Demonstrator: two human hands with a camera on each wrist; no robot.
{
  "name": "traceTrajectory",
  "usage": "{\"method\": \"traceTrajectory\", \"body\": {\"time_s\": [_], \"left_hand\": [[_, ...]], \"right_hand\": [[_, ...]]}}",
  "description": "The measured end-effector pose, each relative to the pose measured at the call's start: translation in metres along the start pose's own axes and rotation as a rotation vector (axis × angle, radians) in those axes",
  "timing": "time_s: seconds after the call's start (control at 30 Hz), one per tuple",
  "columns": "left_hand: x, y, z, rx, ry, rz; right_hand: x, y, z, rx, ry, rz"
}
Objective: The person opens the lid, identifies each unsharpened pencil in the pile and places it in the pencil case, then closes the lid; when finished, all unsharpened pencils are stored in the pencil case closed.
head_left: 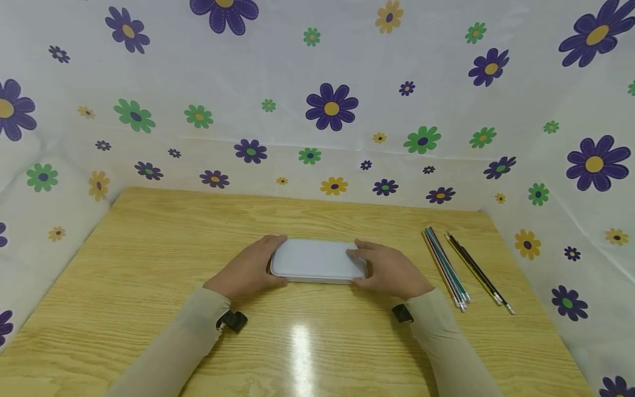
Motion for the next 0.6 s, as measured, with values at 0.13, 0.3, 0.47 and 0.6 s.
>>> {"method": "traceTrajectory", "body": {"time_s": [0.13,0.3,0.47,0.6], "left_hand": [[-0.0004,-0.0012,0.0007,-0.011,0.002,0.005],[-0.0005,-0.0007,0.0002,-0.019,0.003,0.002],[-0.0005,0.0002,-0.0013,-0.037,0.003,-0.003],[0.0005,0.0018,-0.0025,-0.032,0.006,-0.009]], "right_hand": [[0.0010,0.0012,-0.0013,0.023,0.022,0.000],[0.0018,0.0026,-0.0017,0.026,0.039,0.005],[0.0022,0.0034,-0.0001,0.046,0.053,0.011],[0.0004,0.0002,-0.0028,-0.033,0.037,0.019]]}}
Point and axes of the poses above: each hand's wrist, its own x-axis away from the middle knuckle, its own y-axis out of the back of the hand, z = x × y, the point moved 8 cm from there along -x, towards the middle knuckle, and after that the axes turned 15 degrees about -x, right-handed, at the moved point
